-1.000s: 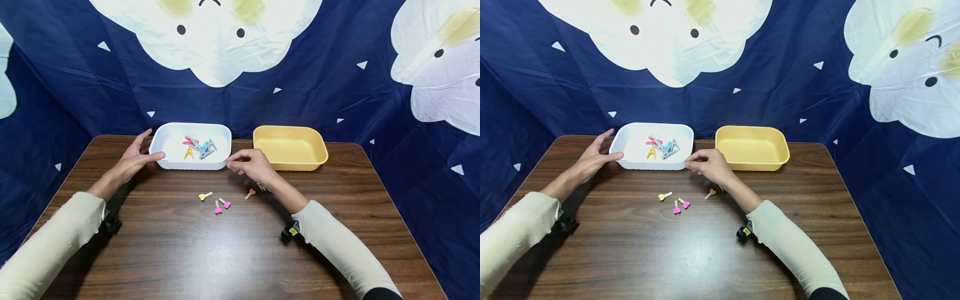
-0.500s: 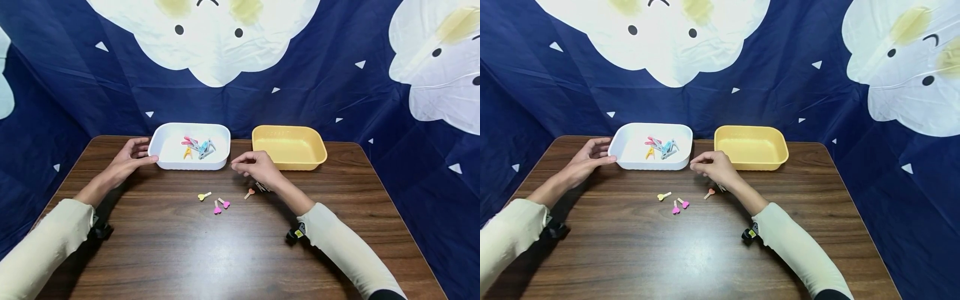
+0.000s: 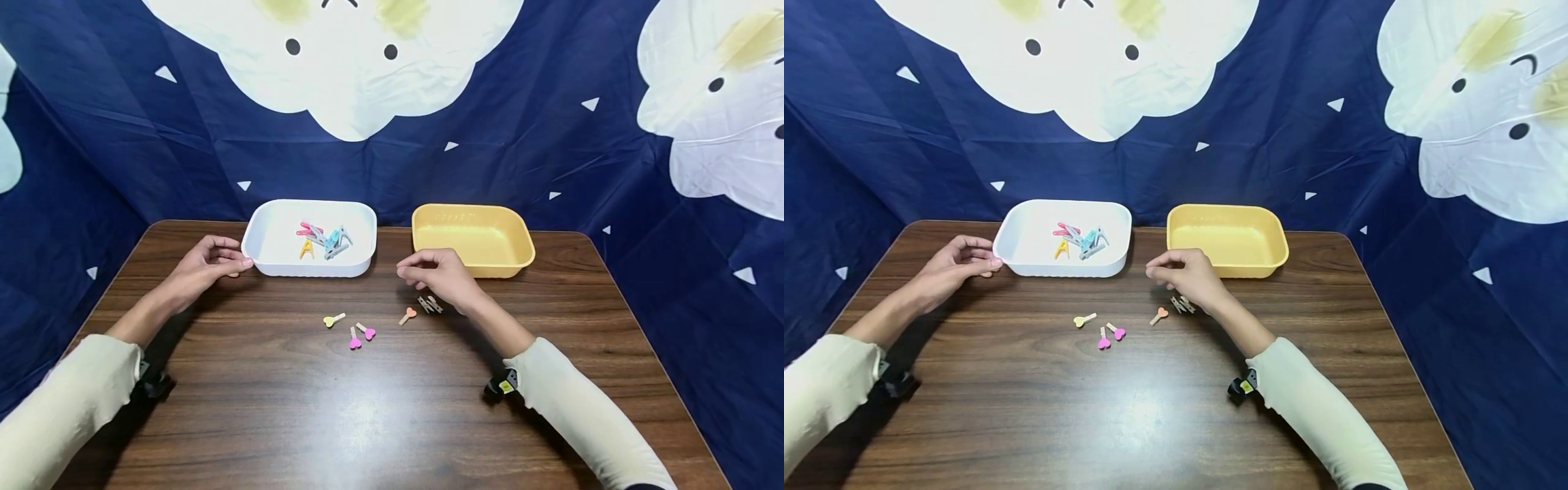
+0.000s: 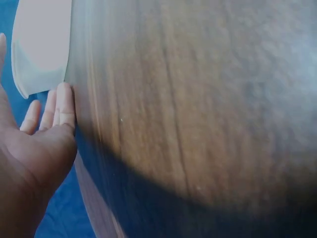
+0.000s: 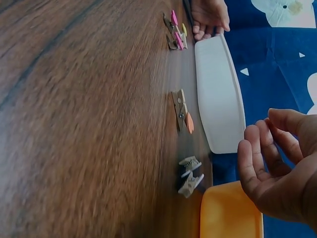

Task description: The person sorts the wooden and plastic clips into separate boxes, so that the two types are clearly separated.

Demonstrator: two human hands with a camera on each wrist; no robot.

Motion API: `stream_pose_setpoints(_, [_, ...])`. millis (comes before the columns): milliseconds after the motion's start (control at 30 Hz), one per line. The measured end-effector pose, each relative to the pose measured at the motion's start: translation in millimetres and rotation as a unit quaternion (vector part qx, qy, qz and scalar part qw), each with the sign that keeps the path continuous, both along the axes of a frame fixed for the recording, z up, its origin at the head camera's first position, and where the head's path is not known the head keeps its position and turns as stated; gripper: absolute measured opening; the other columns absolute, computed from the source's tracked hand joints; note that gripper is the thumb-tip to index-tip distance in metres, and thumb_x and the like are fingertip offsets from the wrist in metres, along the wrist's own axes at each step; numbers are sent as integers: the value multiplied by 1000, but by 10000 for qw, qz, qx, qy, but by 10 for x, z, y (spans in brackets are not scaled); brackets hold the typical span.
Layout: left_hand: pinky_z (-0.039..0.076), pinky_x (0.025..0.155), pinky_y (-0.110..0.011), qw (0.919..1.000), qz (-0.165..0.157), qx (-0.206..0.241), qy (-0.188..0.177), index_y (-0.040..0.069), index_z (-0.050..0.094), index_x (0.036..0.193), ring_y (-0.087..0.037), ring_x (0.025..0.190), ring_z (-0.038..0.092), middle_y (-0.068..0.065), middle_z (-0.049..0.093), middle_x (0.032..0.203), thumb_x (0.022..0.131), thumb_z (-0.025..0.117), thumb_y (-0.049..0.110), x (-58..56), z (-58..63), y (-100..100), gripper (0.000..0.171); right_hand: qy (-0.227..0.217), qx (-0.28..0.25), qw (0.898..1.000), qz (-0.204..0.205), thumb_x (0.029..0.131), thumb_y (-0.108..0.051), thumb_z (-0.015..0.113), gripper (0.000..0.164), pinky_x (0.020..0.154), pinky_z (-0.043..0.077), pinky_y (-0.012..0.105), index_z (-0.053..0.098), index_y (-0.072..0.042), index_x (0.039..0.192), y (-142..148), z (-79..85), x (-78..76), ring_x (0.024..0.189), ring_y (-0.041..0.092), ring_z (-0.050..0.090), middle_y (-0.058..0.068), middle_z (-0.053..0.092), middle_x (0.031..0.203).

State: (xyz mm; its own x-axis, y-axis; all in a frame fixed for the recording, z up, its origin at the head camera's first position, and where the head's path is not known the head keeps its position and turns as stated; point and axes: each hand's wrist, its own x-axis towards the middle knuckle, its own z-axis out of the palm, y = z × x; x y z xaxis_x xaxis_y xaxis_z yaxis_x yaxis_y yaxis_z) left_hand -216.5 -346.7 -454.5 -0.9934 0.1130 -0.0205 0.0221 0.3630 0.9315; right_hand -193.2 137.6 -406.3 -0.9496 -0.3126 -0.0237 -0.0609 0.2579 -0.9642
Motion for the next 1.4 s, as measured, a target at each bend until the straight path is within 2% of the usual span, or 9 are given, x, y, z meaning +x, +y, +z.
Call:
stream_pose_setpoints(167, [62,81,-20,9993,-146,-316,-161,7,57,133,2,94,73,21,75,103,109,77,19,33,34,-33,33,5,-68,10000,-17,102,-10,83,25,78,64,27,82,7,119,81,6,28,85,22,76,17,84,100])
stream_pose_setpoints(267, [61,78,-22,9981,-225,-513,-271,3,61,131,-1,91,73,18,77,98,109,78,21,60,63,-46,33,9,-30,10000,-28,102,-10,83,27,78,64,27,81,9,121,129,4,50,85,23,77,11,85,99])
stream_pose_setpoints(433, [61,78,-23,9965,-384,-669,-324,4,74,123,-3,90,72,16,80,99,108,79,22,109,98,-49,23,52,83,9999,-110,101,-10,84,29,76,64,25,80,10,121,231,4,94,85,25,78,20,84,102])
stream_pose_setpoints(667, [60,77,-24,9938,-496,-926,-367,4,80,120,-2,90,72,23,80,100,107,80,22,155,115,-14,22,96,175,9995,-231,102,-11,83,29,77,65,27,81,9,122,385,3,131,85,12,74,32,80,109])
stream_pose_setpoints(900, [56,70,-28,9917,-570,-1126,-257,2,79,122,-5,86,67,21,78,98,105,82,23,200,123,31,27,116,249,9991,-319,101,-14,85,23,79,66,30,85,3,117,542,9,168,84,11,75,27,82,106])
stream_pose_setpoints(1167, [53,75,-25,9896,-629,-1272,-225,3,79,124,-2,91,66,16,77,98,103,85,27,274,110,104,32,36,200,9991,-366,103,-12,81,31,78,66,28,79,11,125,687,-38,201,86,12,78,25,84,112])
stream_pose_setpoints(1400, [55,72,-27,9886,-739,-1281,-268,5,79,122,-7,88,65,11,73,96,102,86,29,269,137,181,32,72,232,9986,-460,104,-10,79,34,79,66,27,76,15,127,833,-61,239,88,10,79,5,86,107])
